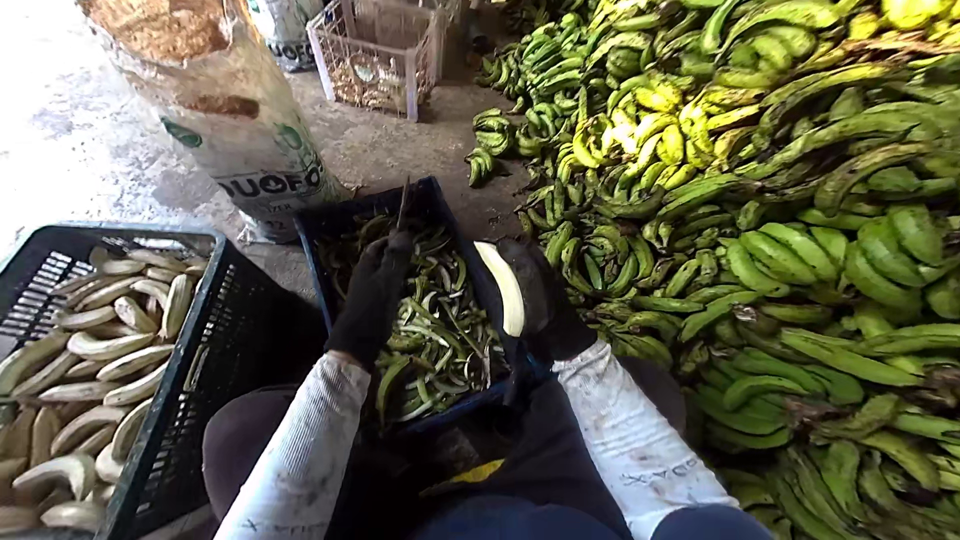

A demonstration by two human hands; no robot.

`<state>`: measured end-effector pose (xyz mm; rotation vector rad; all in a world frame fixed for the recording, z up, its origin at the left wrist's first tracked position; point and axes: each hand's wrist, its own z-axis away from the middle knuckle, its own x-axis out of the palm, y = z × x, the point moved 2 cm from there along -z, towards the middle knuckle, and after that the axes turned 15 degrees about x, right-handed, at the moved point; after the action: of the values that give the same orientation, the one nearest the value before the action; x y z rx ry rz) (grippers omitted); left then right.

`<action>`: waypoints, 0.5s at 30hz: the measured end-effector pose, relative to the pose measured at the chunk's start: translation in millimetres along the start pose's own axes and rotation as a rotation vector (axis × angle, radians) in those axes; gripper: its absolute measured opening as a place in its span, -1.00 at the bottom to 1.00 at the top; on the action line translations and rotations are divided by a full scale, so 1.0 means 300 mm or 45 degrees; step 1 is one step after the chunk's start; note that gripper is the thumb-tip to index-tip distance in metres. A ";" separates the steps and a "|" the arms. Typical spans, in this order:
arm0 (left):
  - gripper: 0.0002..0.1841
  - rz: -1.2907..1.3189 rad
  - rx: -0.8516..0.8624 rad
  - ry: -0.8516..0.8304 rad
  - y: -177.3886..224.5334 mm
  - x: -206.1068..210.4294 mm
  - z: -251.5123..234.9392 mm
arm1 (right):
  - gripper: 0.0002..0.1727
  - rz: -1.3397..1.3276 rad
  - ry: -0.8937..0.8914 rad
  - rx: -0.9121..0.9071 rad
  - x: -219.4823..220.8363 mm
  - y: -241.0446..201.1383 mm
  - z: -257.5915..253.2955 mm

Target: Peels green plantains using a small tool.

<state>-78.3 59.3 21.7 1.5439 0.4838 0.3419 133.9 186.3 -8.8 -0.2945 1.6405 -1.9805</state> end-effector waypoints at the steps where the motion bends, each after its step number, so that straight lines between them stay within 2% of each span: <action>1: -0.35 0.138 -0.046 0.003 0.000 0.009 0.022 | -0.65 0.051 0.035 0.035 0.036 -0.015 0.010; 3: -0.38 0.326 -0.111 -0.028 -0.025 0.031 0.058 | -0.68 0.180 0.044 -0.018 0.133 -0.073 0.044; 5: -0.51 0.414 -0.098 -0.056 -0.040 0.034 0.097 | -0.68 0.299 0.028 -0.242 0.254 -0.122 0.068; 7: -0.64 0.432 -0.083 -0.009 -0.045 -0.016 0.128 | -0.63 0.317 -0.037 -0.344 0.341 -0.129 0.069; 8: -0.63 0.439 -0.076 0.036 -0.031 -0.064 0.140 | -0.61 0.254 -0.103 -0.321 0.366 -0.119 0.064; 10: -0.68 0.242 -0.019 0.249 0.037 -0.185 0.184 | -0.59 0.136 -0.221 -0.194 0.406 -0.081 0.034; 12: -0.71 0.042 0.207 0.504 0.072 -0.355 0.235 | -0.58 0.215 -0.304 -0.043 0.444 0.000 -0.007; 15: -0.61 -0.251 0.552 0.872 0.106 -0.624 0.336 | -0.49 0.848 -0.476 0.068 0.493 0.128 -0.040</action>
<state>-186.2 -121.5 65.1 1.7552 1.3044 0.6456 16.0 112.9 -73.6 -0.0704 1.2300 -1.3642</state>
